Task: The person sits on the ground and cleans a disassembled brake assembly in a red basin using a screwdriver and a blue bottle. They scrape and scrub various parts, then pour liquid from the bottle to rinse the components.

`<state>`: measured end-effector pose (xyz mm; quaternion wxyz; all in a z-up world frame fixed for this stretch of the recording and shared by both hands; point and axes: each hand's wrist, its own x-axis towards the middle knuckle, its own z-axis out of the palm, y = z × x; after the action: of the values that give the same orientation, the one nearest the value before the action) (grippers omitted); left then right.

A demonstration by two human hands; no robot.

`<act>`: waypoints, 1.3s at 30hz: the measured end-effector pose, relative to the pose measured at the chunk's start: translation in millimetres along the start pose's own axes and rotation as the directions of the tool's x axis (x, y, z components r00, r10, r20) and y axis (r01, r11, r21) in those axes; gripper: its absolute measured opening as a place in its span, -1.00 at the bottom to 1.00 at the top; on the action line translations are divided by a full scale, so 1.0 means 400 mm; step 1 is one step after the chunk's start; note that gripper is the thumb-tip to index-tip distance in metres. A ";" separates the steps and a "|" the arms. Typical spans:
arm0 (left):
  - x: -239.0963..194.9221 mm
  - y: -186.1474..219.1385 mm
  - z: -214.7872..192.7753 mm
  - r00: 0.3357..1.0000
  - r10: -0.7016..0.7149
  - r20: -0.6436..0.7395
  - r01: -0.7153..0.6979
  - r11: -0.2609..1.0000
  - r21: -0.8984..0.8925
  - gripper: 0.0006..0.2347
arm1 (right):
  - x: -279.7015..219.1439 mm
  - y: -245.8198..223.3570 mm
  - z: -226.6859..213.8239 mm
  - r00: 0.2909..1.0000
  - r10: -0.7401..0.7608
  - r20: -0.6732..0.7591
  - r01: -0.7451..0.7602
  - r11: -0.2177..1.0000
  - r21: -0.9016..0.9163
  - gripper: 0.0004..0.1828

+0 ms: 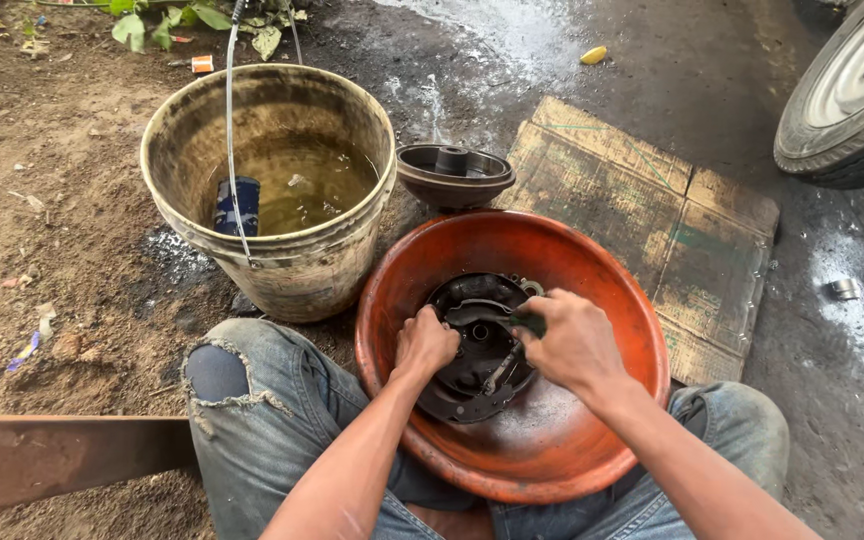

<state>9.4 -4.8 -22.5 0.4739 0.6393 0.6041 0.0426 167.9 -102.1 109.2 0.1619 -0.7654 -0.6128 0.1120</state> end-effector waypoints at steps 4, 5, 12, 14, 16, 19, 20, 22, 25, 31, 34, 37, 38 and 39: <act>0.000 0.000 -0.003 1.000 -0.016 0.024 0.015 1.000 0.012 -0.67 | 0.043 0.036 0.071 0.979 -0.129 -0.160 0.167 0.954 0.250 -0.60; -0.001 -0.001 -0.004 0.999 -0.014 0.030 0.013 1.000 0.015 -0.67 | 0.058 0.038 0.100 0.967 -0.149 -0.204 0.206 0.933 0.294 -0.55; -0.003 -0.009 -0.005 0.999 -0.021 0.045 0.021 1.000 -0.001 -0.68 | 0.156 0.052 0.222 0.947 0.321 0.025 -0.144 0.353 0.924 -0.74; 0.002 -0.008 -0.004 0.999 -0.014 0.032 0.014 1.000 0.001 -0.68 | 0.208 0.068 0.212 0.920 0.385 -0.074 0.065 0.037 0.997 -0.85; 0.004 -0.012 0.004 0.999 -0.015 0.039 0.015 1.000 -0.002 -0.68 | 0.232 0.083 0.195 0.907 0.408 -0.104 0.142 -0.064 0.988 -0.73; 0.013 -0.026 0.010 0.998 -0.041 0.053 0.041 0.999 0.005 -0.68 | 0.243 0.061 0.206 0.877 0.378 -0.296 0.324 -0.012 0.946 -0.66; 0.013 -0.032 0.016 0.997 -0.055 0.061 0.054 0.998 0.009 -0.68 | 0.237 0.047 0.218 0.857 0.349 -0.380 0.392 0.037 0.919 -0.66; 0.025 -0.035 0.024 0.999 -0.042 0.030 0.043 0.999 -0.005 -0.67 | 0.233 0.018 0.243 0.871 0.300 -0.390 0.376 0.108 0.921 -0.65; 0.038 -0.046 0.035 0.999 -0.042 -0.018 0.042 0.999 -0.004 -0.63 | 0.223 0.008 0.253 0.895 0.302 -0.327 0.342 0.004 0.940 -0.65; 0.035 -0.039 0.035 0.999 -0.050 -0.022 0.049 0.999 -0.019 -0.65 | 0.211 0.023 0.202 0.909 0.130 -0.396 0.409 -0.102 0.907 -0.73; 0.038 -0.031 0.025 0.998 -0.056 -0.002 0.056 0.998 0.013 -0.66 | 0.206 -0.006 0.219 0.899 0.129 -0.419 0.403 0.133 0.905 -0.66; 0.029 -0.040 0.036 0.999 -0.036 0.004 0.036 0.999 0.004 -0.64 | 0.193 0.002 0.228 0.929 0.161 -0.335 0.324 0.091 0.942 -0.64; 0.018 -0.052 0.040 1.000 -0.028 0.005 0.028 1.000 0.003 -0.63 | 0.178 0.008 0.230 0.941 0.170 -0.292 0.293 0.017 0.956 -0.64; 0.031 -0.042 0.039 1.000 -0.026 -0.003 0.026 1.000 0.005 -0.62 | 0.191 0.023 0.219 0.935 0.137 -0.326 0.335 -0.050 0.941 -0.66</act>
<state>10.2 -6.3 -48.4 0.4718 0.6325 0.6132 0.0358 160.7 -19.9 26.9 0.7686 -0.3687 -0.3597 0.3794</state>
